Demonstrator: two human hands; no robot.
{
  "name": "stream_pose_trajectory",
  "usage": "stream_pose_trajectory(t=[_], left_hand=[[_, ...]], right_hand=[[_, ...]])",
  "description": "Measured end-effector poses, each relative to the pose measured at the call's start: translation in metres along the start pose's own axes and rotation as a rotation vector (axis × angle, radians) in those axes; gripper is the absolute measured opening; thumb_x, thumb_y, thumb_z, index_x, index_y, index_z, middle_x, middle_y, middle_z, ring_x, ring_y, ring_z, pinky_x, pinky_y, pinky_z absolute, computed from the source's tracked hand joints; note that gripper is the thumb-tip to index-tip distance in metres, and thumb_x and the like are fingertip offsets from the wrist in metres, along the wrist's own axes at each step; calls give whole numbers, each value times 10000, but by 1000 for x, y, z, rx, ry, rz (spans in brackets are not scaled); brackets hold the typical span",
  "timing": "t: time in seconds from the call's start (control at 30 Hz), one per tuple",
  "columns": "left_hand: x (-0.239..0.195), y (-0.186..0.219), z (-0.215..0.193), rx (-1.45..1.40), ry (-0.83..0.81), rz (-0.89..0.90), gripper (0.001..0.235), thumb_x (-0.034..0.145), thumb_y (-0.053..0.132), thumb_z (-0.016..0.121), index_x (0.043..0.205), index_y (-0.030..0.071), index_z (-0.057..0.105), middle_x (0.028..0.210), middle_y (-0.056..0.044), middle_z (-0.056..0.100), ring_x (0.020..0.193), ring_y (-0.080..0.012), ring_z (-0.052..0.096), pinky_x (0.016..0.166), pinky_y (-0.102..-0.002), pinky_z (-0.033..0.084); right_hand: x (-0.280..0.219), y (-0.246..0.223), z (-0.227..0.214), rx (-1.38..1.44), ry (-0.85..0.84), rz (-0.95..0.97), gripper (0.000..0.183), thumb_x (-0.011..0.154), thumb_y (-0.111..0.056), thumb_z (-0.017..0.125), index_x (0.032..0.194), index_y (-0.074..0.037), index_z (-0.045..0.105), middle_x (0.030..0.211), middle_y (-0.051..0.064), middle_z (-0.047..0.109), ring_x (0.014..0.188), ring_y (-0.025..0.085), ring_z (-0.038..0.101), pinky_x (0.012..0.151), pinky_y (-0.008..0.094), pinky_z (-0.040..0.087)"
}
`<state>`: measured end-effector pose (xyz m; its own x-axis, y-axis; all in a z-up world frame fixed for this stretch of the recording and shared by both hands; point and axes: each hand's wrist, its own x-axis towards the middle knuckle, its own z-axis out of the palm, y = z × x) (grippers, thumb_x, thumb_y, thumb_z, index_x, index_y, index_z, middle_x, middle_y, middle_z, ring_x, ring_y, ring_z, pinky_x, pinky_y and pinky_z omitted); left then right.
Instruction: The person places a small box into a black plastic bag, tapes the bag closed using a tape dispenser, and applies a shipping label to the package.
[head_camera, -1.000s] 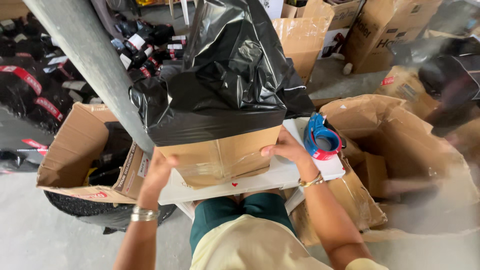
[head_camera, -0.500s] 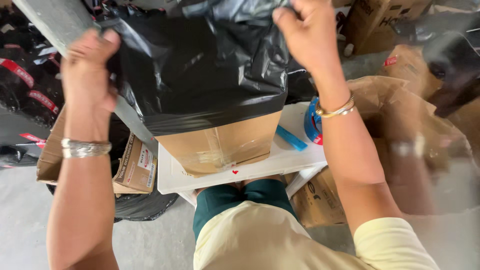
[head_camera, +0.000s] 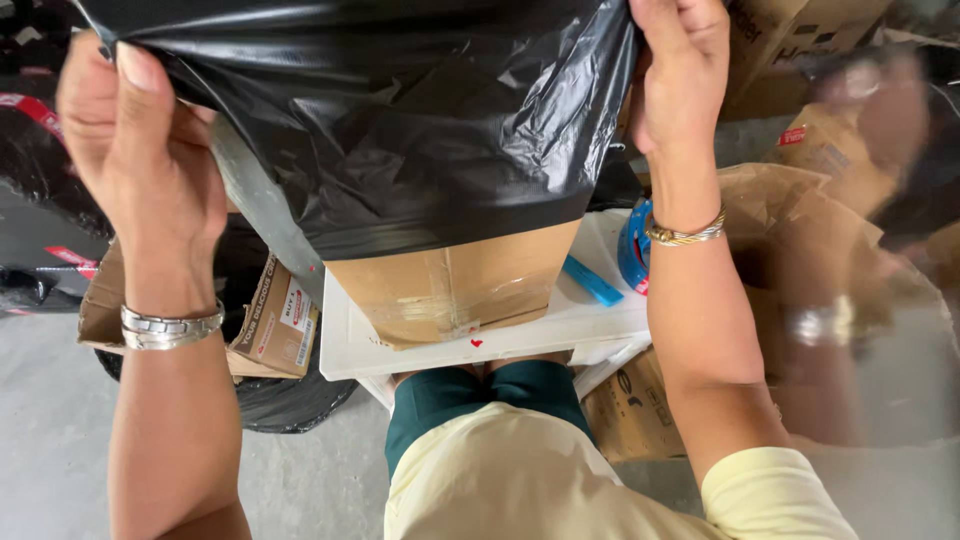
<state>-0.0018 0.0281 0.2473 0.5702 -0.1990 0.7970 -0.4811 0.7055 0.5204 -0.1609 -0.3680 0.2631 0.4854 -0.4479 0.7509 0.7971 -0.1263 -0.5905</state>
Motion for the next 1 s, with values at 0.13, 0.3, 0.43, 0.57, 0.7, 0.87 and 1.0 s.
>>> stream_pose_trajectory(t=[0.13, 0.3, 0.43, 0.57, 0.7, 0.87, 1.0], left_hand=[[-19, -30, -26, 242, 95, -364, 557, 970, 262, 879, 1159, -89, 491, 935, -78, 545, 754, -133, 450, 663, -275, 369], [-33, -28, -11, 224, -220, -409, 900, 855, 418, 905, 1461, -88, 471, 1362, -155, 623, 1243, -213, 577, 1104, -337, 475], [-54, -46, -15, 244, -320, -400, 1242, 718, 525, 924, 1621, -15, 264, 1619, -126, 432, 1530, -249, 371, 1278, -383, 290], [-91, -83, -30, 80, -128, -461, 1291, 630, 594, 929, 1574, -21, 298, 1538, -100, 460, 1465, -239, 401, 1251, -387, 294], [-122, -111, -39, 205, -66, -259, 1247, 676, 669, 857, 1585, -30, 365, 1529, -70, 496, 1431, -191, 435, 1238, -347, 328], [-139, -121, -37, 320, -6, -337, 1083, 708, 574, 873, 1491, -5, 399, 1343, -53, 509, 1228, -172, 479, 1019, -310, 390], [-160, -126, -58, 382, -100, -299, 671, 812, 467, 856, 1178, -44, 622, 1080, -55, 658, 984, -143, 594, 903, -291, 501]], right_hand=[[-10, -3, -5, -44, -147, 89, 186, 1101, -160, 714, 995, -8, 717, 918, 0, 711, 680, 49, 567, 635, 233, 413], [-32, 0, -19, -23, -510, 345, 833, 876, -447, 887, 1461, 8, 506, 1339, 23, 655, 1236, 112, 605, 1099, 293, 487], [-55, 31, -42, 12, -641, 397, 1086, 800, -491, 904, 1581, 54, 383, 1480, 34, 540, 1374, 148, 469, 1212, 318, 382], [-75, 50, -57, 66, -579, 481, 1121, 769, -554, 885, 1552, 118, 445, 1543, 67, 542, 1451, 177, 463, 1240, 327, 365], [-93, 50, -47, 139, -593, 461, 1162, 748, -532, 913, 1583, 60, 362, 1575, 61, 494, 1463, 175, 435, 1262, 326, 336], [-112, 65, -51, -37, -470, 489, 1190, 658, -383, 981, 1565, 46, 342, 1539, 78, 488, 1431, 181, 429, 1186, 333, 346], [-125, 105, -85, 107, -445, 561, 1100, 677, -348, 998, 1524, 48, 421, 1426, 72, 587, 1292, 175, 545, 1086, 333, 471]])
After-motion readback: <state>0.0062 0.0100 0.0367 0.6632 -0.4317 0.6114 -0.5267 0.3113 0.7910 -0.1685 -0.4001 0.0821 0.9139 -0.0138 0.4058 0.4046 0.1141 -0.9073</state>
